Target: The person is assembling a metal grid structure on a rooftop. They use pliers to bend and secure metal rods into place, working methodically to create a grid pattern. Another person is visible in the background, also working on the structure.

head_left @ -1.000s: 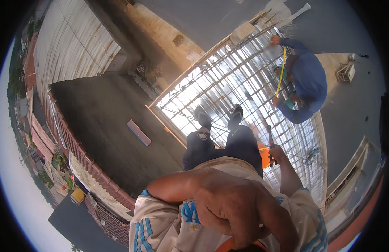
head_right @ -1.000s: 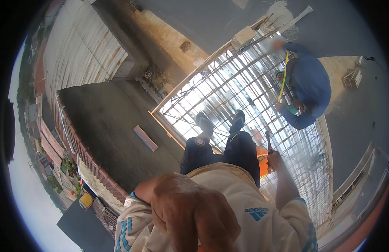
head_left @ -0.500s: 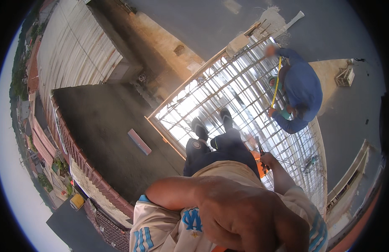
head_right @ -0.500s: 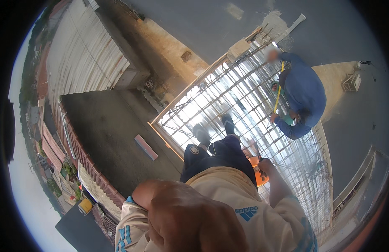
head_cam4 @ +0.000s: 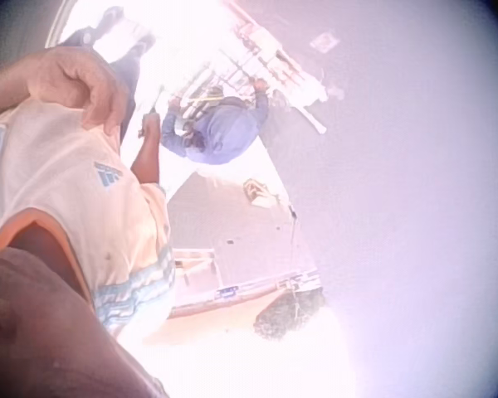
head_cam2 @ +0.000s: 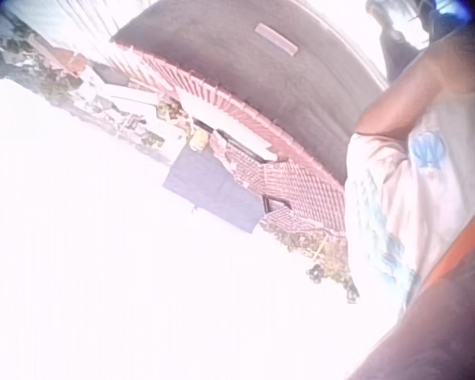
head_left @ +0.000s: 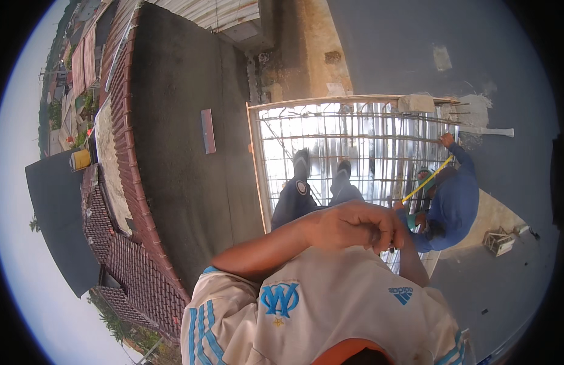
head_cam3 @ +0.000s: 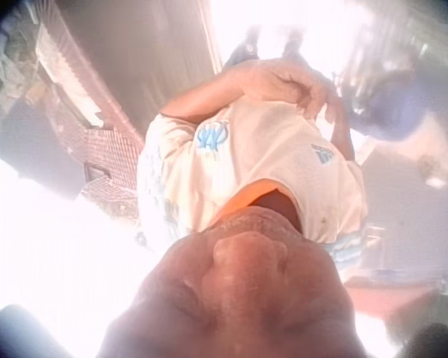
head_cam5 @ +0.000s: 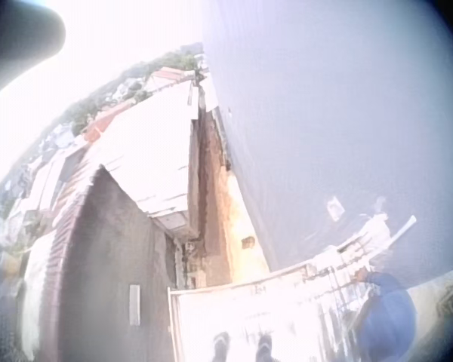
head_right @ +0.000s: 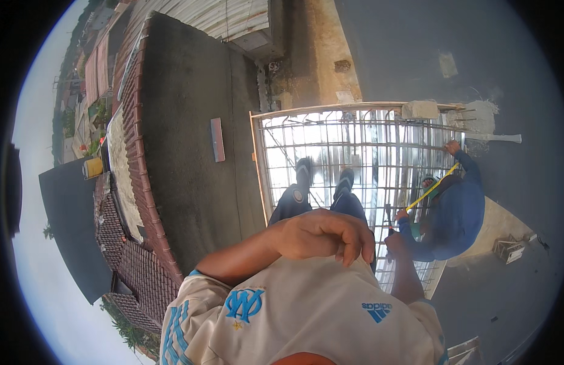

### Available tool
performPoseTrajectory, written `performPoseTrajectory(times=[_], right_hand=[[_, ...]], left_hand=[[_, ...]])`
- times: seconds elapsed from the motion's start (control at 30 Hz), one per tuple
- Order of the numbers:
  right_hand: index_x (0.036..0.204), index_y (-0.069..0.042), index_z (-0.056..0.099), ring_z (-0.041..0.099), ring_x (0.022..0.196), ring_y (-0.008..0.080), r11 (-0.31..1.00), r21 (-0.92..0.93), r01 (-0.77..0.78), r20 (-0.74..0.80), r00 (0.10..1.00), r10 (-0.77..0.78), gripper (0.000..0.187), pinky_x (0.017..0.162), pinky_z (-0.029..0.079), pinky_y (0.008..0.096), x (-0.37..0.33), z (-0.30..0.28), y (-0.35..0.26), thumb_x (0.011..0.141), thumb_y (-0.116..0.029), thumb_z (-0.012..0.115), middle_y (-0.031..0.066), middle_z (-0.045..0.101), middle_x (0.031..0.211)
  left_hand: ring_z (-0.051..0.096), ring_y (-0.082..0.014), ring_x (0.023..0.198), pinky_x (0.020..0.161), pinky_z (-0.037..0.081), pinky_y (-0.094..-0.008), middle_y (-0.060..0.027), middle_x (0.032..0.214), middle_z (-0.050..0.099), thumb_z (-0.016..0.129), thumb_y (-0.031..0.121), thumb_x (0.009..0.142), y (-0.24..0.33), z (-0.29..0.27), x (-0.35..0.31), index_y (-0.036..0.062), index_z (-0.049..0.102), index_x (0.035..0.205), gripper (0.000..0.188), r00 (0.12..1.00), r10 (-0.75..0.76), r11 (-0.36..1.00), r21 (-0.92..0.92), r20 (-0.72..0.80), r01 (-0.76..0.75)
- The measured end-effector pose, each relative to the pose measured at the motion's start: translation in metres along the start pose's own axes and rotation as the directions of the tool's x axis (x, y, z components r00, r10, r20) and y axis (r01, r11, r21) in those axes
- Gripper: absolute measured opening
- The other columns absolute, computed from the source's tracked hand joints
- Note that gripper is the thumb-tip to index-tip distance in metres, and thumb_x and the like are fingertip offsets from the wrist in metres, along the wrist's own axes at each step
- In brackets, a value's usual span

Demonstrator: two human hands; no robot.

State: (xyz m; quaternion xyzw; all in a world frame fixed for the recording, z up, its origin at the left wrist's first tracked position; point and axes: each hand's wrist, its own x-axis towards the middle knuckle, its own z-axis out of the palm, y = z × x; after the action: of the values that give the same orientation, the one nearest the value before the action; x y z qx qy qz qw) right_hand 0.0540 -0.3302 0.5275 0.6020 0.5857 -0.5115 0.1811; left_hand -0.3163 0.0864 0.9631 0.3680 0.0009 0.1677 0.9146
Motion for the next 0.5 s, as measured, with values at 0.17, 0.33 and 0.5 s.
performPoseTrajectory(times=[0.17,0.33,0.5], right_hand=[[0.089,-0.002,0.065,0.067,0.071,0.0310,0.835,-0.545,0.077,0.270,0.959,0.088,0.019,0.062,0.053,0.0459,0.029,-0.111,-0.111,0.078,-0.014,0.056,0.0193,0.066,0.085],[0.099,0.000,0.066,0.068,0.081,0.0363,0.835,-0.542,-0.096,0.188,0.955,0.232,0.029,0.068,0.054,0.0468,0.003,-0.162,-0.167,0.080,-0.015,0.052,0.0237,0.067,0.097],[0.098,0.002,0.065,0.068,0.082,0.0370,0.876,-0.104,-0.471,-0.005,0.881,0.473,0.029,0.067,0.055,0.0454,0.027,-0.119,-0.094,0.078,-0.014,0.052,0.0249,0.067,0.093]], left_hand=[[0.056,-0.0122,0.080,0.068,0.045,-0.0246,-0.0107,0.106,0.059,0.047,-0.004,0.081,-0.084,-0.038,-0.108,0.0016,0.060,0.093,0.019,0.704,-0.154,0.985,-0.057,-0.693,0.160],[0.055,-0.0104,0.075,0.063,0.044,-0.0235,-0.0059,0.097,0.061,0.050,0.006,0.083,-0.153,-0.078,-0.182,0.0041,0.061,0.094,0.015,0.310,-0.260,0.911,-0.125,-0.915,0.394],[0.055,-0.0110,0.071,0.058,0.043,-0.0241,-0.0049,0.088,0.062,0.049,0.009,0.084,-0.225,-0.091,-0.260,0.0053,0.061,0.095,0.017,0.051,-0.257,0.927,-0.231,-0.965,0.295]])
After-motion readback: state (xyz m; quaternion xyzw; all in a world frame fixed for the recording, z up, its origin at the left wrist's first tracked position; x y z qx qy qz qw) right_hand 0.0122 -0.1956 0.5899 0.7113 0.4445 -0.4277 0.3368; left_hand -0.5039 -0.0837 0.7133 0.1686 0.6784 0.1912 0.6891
